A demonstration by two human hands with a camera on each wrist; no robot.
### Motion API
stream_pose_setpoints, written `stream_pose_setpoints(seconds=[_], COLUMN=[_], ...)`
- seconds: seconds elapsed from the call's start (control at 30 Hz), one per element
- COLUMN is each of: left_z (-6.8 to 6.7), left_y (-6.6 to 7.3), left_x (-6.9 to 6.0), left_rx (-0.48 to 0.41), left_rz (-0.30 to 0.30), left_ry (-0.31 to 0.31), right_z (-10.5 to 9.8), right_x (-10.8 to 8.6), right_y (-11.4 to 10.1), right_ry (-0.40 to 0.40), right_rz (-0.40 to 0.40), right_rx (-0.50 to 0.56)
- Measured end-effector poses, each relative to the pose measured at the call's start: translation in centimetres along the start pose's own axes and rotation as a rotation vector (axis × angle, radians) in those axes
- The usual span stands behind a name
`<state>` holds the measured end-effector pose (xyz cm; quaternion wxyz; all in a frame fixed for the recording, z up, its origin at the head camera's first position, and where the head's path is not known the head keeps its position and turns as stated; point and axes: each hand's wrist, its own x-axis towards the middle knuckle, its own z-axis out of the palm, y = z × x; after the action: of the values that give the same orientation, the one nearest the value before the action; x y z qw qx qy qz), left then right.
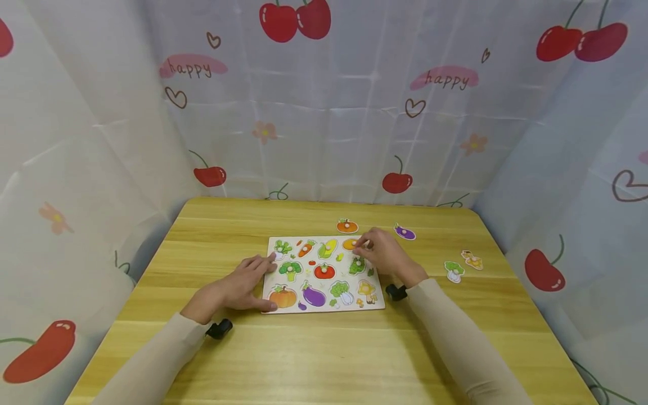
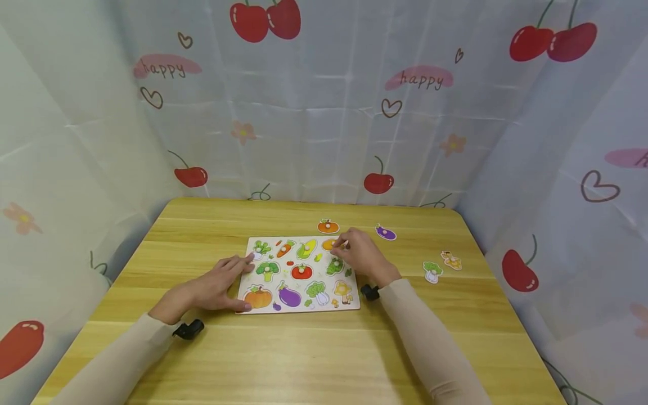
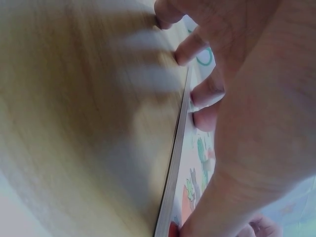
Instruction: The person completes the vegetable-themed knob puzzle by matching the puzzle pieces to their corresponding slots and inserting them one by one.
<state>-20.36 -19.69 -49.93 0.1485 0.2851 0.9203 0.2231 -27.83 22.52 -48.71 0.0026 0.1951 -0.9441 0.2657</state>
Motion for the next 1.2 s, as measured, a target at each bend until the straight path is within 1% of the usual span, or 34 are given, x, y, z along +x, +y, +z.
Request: stream_pose_setpoints(seconds=[0.13,0.37,0.53,0.67,0.83,0.97,1.07,1.2], left_z=[0.0,0.1,0.0,0.0,0.1,0.3,0.2,0.0], left_y=[0.0,-0.2,0.0,0.1,0.0,-0.2,-0.3,-0.3], left_x=[-0.1,-0.3,-0.4,-0.4,-0.3,-0.2,-0.2,-0.2], left_rx=[-0.014,-0.027,-0.035,-0.031,-0.026,-0.034,-0.037,-0.041], left_rz=[-0.008,-0.006,-0.006,-0.001,-0.002,-0.011,-0.013,-0.009], left_ry=[0.0,0.008,0.007,0.003,0.002,-0.004,-0.003,0.01], right_z=[-0.3,-0.6,-0.4,-0.1,0.3,0.8,1.0,1.3], right_x=[1.0,3.4,5.4,6.7,7.8,8.5,8.9,9.4], right_y=[0.2,0.5,1.1,1.6,2.0,2.4,2.5,2.5], right_ry=[0.001,-0.003,-0.008,-0.015,-0.039,-0.068,-0.083,-0.079], right_rz=[-0.009,0.023,0.039,0.057,0.097,0.13,0.14,0.145], right_rx=[0.012,0.039,0.04,0.068,0.114,0.119,0.121,0.123])
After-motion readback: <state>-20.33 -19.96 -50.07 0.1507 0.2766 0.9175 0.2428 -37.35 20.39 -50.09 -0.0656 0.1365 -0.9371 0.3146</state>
